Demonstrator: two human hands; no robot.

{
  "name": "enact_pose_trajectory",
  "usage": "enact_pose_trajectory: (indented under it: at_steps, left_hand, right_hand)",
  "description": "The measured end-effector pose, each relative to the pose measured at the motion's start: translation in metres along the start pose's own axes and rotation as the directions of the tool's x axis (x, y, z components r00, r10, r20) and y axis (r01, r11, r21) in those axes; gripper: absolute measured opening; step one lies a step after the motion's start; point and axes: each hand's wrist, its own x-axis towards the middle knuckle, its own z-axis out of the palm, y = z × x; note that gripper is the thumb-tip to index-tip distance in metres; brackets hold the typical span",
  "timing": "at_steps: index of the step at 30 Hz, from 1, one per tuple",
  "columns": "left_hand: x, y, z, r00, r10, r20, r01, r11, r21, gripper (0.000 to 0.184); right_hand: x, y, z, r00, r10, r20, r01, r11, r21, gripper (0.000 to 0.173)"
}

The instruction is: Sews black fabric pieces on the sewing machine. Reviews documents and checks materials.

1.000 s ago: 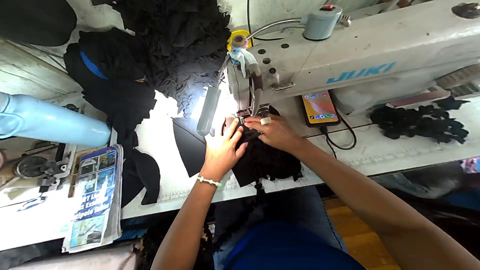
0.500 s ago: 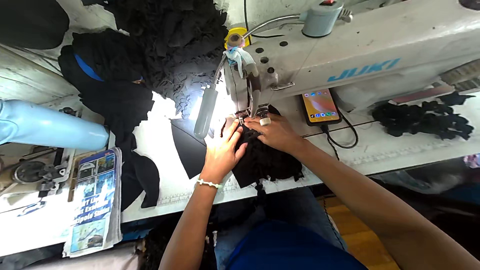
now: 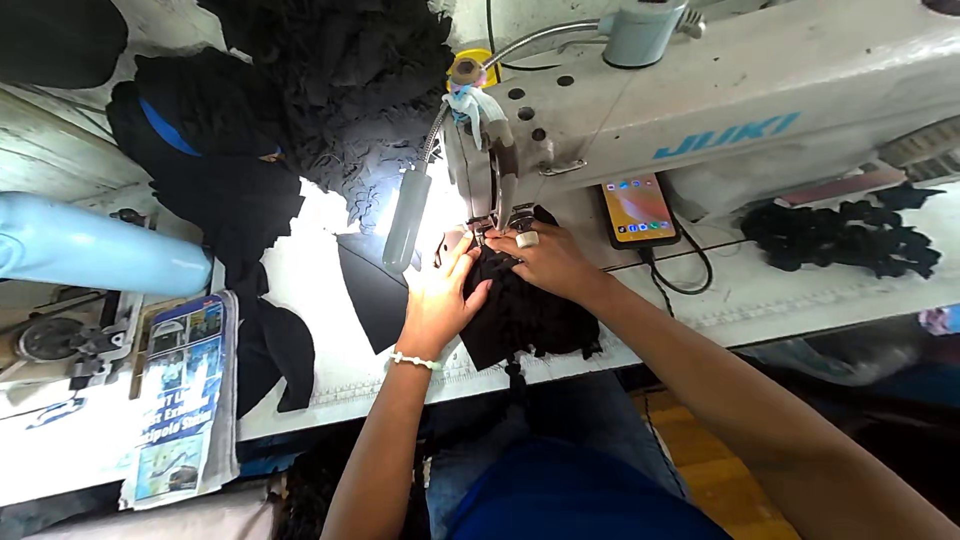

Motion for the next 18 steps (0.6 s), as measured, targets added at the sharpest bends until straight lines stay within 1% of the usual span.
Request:
enact_pose_trajectory:
  at_steps: [3,6,9,11,14,18]
  left_hand:
    - [-0.002,0.001,-0.002,0.995,0.060,-0.077,-0.059,0.998,0.006,0.037]
    - [-0.002,0.004,-0.002,0.974,0.141,-0.175,-0.134,0.990,0.052,0.031]
    - [-0.002,0.005,0.000,0.961,0.191,-0.201,-0.182,0.981,0.061,0.020]
    - [-0.003,0.005,0.001,0.960,0.203,-0.191,-0.191,0.978,0.079,0.014]
    - [-0.006,0.007,0.002,0.963,0.202,-0.179,-0.182,0.976,0.120,0.012]
    - [-0.009,0.013,0.001,0.972,0.174,-0.158,-0.148,0.975,0.165,0.014]
  right_hand:
    - [-0.001,-0.003,-0.008,0.999,0.014,-0.029,-0.012,0.996,0.093,0.032]
    - [-0.006,-0.017,-0.018,0.997,-0.026,-0.074,0.037,0.988,0.148,0.038]
    - [-0.013,-0.026,-0.019,0.993,-0.099,-0.067,0.105,0.990,0.094,0.037]
    - [-0.020,-0.023,-0.015,0.992,-0.124,-0.014,0.124,0.991,0.040,0.036]
    - [-0.024,-0.025,-0.014,0.989,-0.142,0.028,0.143,0.989,-0.042,0.033]
    - [-0.026,-0.027,-0.016,0.978,-0.205,0.030,0.207,0.973,-0.104,0.020]
